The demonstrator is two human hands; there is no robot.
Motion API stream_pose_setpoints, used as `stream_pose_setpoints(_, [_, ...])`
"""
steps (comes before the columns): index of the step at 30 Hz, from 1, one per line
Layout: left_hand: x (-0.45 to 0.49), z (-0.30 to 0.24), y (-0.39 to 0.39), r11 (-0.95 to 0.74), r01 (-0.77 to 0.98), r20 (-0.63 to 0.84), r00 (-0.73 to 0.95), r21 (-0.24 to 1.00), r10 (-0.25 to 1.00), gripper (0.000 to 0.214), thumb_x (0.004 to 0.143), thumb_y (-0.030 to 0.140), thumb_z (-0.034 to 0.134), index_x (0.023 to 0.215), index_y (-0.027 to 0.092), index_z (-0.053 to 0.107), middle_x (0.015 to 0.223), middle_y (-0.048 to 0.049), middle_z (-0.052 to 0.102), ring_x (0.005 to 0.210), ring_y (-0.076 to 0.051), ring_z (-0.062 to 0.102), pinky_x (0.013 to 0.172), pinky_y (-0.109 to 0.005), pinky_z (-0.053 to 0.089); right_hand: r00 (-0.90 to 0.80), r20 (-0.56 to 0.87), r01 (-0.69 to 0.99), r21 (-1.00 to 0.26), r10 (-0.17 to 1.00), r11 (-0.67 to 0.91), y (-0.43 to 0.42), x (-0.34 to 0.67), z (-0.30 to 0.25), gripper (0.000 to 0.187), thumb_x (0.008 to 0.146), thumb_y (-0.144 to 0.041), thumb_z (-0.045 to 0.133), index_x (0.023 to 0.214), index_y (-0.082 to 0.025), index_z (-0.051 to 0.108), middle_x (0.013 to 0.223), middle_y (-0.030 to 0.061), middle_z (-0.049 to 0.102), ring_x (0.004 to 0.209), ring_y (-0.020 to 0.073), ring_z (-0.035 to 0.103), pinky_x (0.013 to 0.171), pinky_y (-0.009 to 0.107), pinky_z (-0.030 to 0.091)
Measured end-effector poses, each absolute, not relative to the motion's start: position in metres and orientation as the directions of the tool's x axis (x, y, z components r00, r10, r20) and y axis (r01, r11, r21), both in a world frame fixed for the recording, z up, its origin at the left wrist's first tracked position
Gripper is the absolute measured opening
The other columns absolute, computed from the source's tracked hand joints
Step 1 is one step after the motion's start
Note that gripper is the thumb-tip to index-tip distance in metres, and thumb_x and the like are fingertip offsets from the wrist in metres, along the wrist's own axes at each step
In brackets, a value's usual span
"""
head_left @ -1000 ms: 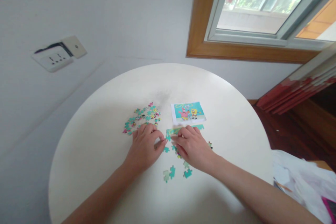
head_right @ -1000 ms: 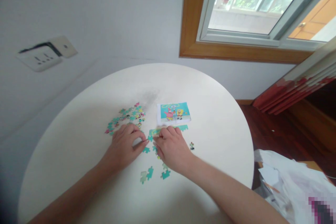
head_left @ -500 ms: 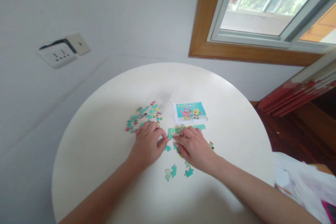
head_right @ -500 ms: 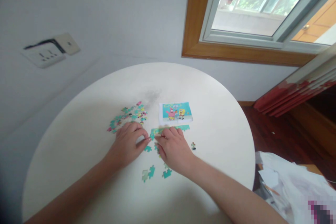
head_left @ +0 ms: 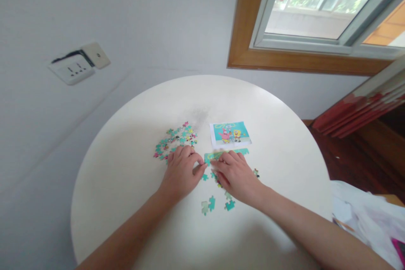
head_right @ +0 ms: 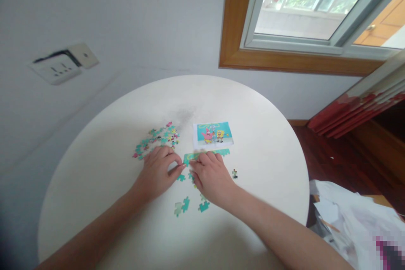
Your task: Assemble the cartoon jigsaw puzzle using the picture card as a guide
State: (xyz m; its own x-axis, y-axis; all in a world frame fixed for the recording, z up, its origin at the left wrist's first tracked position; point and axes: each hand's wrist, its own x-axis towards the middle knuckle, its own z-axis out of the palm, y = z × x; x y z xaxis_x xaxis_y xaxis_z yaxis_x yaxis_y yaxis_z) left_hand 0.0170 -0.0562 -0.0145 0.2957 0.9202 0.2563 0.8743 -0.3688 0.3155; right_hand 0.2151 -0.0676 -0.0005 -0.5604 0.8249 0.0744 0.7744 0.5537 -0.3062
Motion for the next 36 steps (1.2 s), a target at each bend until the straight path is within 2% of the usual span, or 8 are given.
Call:
stream_pose_setpoints(8, [0.008, -0.016, -0.050, -0.365, 0.882, 0.312, 0.271, 0.298, 0.911, 0.011, 0.086, 0.030, 0.059, 0.079, 0.022, 0.065, 0.088, -0.0040, 0.056, 0.093, -0.023, 0.049, 0.086, -0.038, 0.037, -0.585, 0.081, 0.770, -0.256, 0.807, 0.584, -0.067, 0.217, 0.005, 0.030, 0.095, -0.029, 0.048, 0.123, -0.024, 0.058, 0.100, 0.0074, 0.057, 0.097, 0.0232, 0.047, 0.080, 0.036, 0.032])
stream_pose_setpoints(14, [0.014, -0.018, -0.048, -0.321, 0.914, 0.292, 0.245, 0.249, 0.924, 0.013, 0.085, 0.034, 0.063, 0.079, 0.022, 0.064, 0.089, -0.0044, 0.055, 0.095, -0.025, 0.048, 0.084, -0.038, 0.036, -0.610, 0.046, 0.770, -0.203, 0.791, 0.605, -0.067, 0.217, 0.008, 0.030, 0.090, -0.027, 0.058, 0.120, -0.027, 0.060, 0.101, 0.0067, 0.056, 0.097, 0.0233, 0.046, 0.079, 0.036, 0.030])
stream_pose_setpoints(21, [0.014, -0.019, -0.049, -0.333, 0.909, 0.300, 0.253, 0.252, 0.920, 0.010, 0.083, 0.033, 0.065, 0.080, 0.023, 0.065, 0.091, -0.0045, 0.056, 0.096, -0.026, 0.048, 0.084, -0.039, 0.037, -0.623, 0.055, 0.764, -0.169, 0.780, 0.623, -0.065, 0.216, 0.007, 0.030, 0.089, -0.027, 0.059, 0.119, -0.027, 0.060, 0.098, 0.0062, 0.056, 0.095, 0.0236, 0.047, 0.079, 0.037, 0.031])
stream_pose_setpoints(26, [0.010, -0.018, -0.046, -0.367, 0.893, 0.329, 0.274, 0.263, 0.904, 0.013, 0.085, 0.033, 0.061, 0.079, 0.022, 0.064, 0.089, -0.0048, 0.055, 0.095, -0.025, 0.048, 0.087, -0.040, 0.037, -0.610, 0.103, 0.755, -0.225, 0.786, 0.615, -0.064, 0.218, 0.006, 0.026, 0.093, -0.026, 0.052, 0.117, -0.024, 0.060, 0.100, 0.0069, 0.058, 0.095, 0.0233, 0.047, 0.079, 0.036, 0.032])
stream_pose_setpoints(31, [-0.006, -0.010, -0.043, -0.516, 0.786, 0.322, 0.418, 0.340, 0.849, 0.012, 0.090, 0.028, 0.054, 0.090, 0.021, 0.064, 0.092, -0.0040, 0.054, 0.095, -0.022, 0.049, 0.093, -0.040, 0.035, -0.530, 0.194, 0.746, -0.357, 0.826, 0.563, -0.065, 0.226, 0.009, 0.022, 0.095, -0.022, 0.046, 0.110, -0.021, 0.062, 0.101, 0.0070, 0.059, 0.096, 0.0211, 0.049, 0.082, 0.034, 0.035])
stream_pose_setpoints(36, [-0.015, -0.001, -0.051, -0.649, 0.659, 0.210, 0.622, 0.380, 0.754, 0.015, 0.086, 0.022, 0.058, 0.100, 0.023, 0.064, 0.096, -0.0037, 0.053, 0.098, -0.021, 0.047, 0.091, -0.036, 0.037, -0.541, 0.157, 0.742, -0.373, 0.826, 0.557, -0.067, 0.231, 0.009, 0.016, 0.091, -0.021, 0.053, 0.100, -0.022, 0.067, 0.096, 0.0049, 0.059, 0.094, 0.0200, 0.050, 0.080, 0.033, 0.034])
